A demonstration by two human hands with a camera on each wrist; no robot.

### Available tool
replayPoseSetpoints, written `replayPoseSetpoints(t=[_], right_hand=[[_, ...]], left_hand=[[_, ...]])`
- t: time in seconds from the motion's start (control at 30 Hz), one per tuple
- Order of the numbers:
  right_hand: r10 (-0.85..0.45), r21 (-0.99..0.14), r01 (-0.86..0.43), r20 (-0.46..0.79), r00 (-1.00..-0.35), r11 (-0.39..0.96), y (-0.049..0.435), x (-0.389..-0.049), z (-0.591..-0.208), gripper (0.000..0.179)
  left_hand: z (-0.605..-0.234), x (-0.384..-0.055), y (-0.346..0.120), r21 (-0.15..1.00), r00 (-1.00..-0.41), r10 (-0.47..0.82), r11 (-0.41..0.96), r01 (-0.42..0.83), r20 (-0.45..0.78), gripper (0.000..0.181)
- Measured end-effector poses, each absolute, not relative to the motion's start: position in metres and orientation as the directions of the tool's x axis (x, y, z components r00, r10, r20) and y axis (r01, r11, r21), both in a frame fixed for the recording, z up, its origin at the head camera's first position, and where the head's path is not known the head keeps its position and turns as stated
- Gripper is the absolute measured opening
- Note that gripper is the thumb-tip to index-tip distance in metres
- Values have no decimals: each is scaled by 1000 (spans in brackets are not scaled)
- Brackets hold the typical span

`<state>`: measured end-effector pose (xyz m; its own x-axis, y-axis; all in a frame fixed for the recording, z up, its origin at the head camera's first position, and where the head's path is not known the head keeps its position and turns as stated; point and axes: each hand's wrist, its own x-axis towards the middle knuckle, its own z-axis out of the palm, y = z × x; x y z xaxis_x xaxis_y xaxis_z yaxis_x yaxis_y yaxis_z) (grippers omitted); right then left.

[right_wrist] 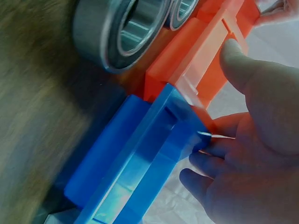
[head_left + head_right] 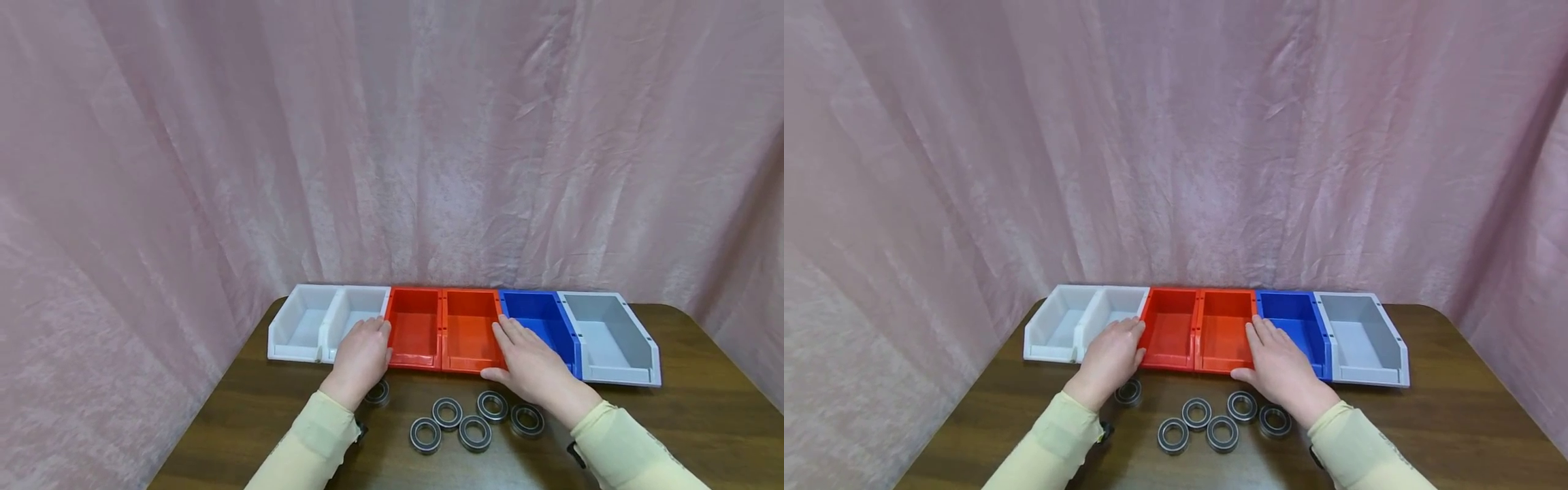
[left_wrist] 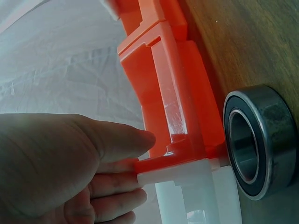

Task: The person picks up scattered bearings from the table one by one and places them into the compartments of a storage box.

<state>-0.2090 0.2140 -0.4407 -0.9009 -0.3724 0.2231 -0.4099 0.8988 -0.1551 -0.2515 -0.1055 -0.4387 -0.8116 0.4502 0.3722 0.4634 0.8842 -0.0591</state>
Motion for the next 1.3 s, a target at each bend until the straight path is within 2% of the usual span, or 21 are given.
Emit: replayPoseSetpoints(t=[0.8,1.3], right_hand=[[-397,-77,-438,305,-866,896,238,-165,-444,89],[-398,-75,-431,272,-876,899,248,-138,-449,92]], left_hand=[[-437,-249,-104,-49,-824,433,893,448,366,41],[-435,-249,-102,-59,-824,438,892,448,361,37]])
